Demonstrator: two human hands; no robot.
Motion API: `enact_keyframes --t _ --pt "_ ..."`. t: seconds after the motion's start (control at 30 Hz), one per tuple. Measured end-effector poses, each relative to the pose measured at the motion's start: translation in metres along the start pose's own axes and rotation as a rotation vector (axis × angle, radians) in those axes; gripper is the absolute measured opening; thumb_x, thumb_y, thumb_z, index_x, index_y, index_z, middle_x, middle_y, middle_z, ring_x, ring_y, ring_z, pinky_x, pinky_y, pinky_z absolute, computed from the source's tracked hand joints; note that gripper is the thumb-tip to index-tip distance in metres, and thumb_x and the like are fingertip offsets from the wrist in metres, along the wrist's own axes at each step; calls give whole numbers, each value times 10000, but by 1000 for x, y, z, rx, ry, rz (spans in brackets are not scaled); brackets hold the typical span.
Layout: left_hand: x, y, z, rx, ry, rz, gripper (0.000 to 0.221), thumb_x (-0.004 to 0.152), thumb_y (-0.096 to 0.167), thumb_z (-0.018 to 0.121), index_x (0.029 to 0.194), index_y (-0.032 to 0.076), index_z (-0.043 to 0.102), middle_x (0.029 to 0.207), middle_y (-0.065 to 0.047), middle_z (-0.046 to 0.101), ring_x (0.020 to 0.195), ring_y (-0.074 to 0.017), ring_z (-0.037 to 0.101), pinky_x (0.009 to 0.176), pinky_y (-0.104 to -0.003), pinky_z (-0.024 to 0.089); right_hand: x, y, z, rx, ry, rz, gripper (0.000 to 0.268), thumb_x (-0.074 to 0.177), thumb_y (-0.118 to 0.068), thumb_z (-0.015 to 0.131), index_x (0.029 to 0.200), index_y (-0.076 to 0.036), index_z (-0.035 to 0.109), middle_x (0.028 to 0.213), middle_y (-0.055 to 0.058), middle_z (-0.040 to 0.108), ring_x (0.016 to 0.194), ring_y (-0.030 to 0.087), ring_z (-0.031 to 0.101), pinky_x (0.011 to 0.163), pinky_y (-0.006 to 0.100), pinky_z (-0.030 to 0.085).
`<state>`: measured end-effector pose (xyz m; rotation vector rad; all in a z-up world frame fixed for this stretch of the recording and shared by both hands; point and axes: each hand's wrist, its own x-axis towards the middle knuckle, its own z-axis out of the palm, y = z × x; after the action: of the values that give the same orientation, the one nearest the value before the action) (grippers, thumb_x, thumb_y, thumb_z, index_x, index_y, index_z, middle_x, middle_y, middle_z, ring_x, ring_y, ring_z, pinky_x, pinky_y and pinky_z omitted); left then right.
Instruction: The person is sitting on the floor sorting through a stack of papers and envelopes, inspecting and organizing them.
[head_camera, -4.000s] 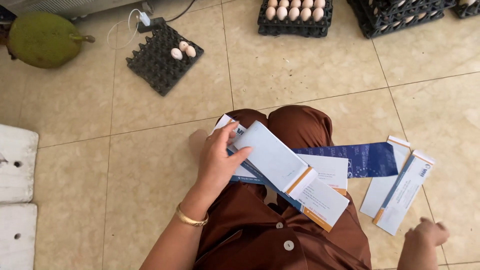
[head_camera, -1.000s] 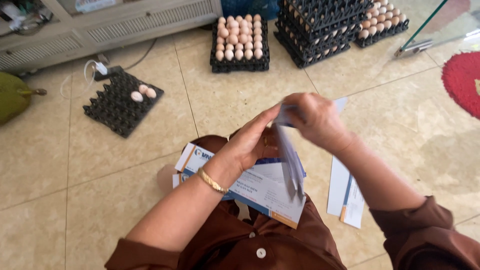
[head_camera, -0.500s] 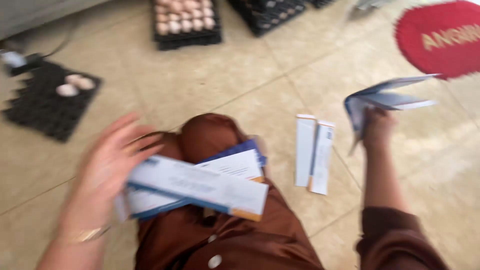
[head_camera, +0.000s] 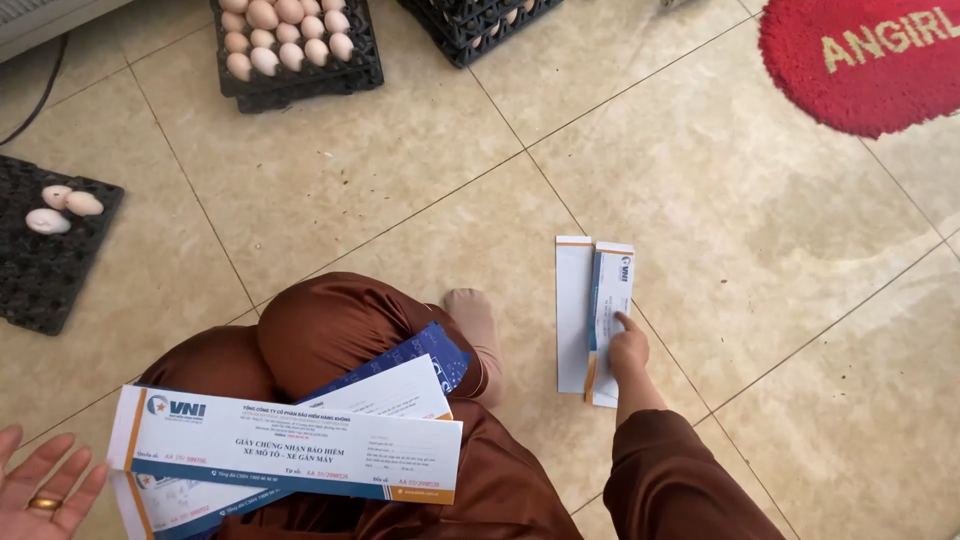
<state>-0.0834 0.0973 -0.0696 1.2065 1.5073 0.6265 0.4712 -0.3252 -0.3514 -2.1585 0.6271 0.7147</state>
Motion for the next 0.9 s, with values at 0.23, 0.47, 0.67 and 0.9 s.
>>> enact_keyframes --t 0.23,0.47,0.67,0.9 --pt "-9 -12 -12 29 94 -36 466 1242 580 393 1603 285 397 1454 -123 499 1282 -328 522 1098 -500 493 -7 -6 20 -1033 -72 -164 483 1024 -404 407 1504 -411 359 1547 42 324 1335 377 359 1039 536 364" --pt "-24 -19 -27 -137 -123 53 473 1220 312 246 1674 247 366 1506 -177 461 1357 -362 474 1203 -568 386 51 31 60 -1122 -175 -304 796 989 -71 452 1609 73 -25 1599 183 221 1147 347 646 706 409 630" --pt "-73 50 38 -385 -30 16 332 997 99 527 1315 126 618 1126 -192 686 1036 -356 695 969 -480 570 56 13 38 -616 -306 52 1007 917 -127 535 1637 -524 -46 1625 186 -287 936 517 678 553 466 602" --pt "-59 27 52 474 147 518 544 885 213 751 1406 123 621 1239 -104 640 1069 -193 644 876 -307 565 38 -34 -33 -322 -542 79 751 989 -146 608 1652 -240 267 1576 110 436 1182 510 541 976 614 512"
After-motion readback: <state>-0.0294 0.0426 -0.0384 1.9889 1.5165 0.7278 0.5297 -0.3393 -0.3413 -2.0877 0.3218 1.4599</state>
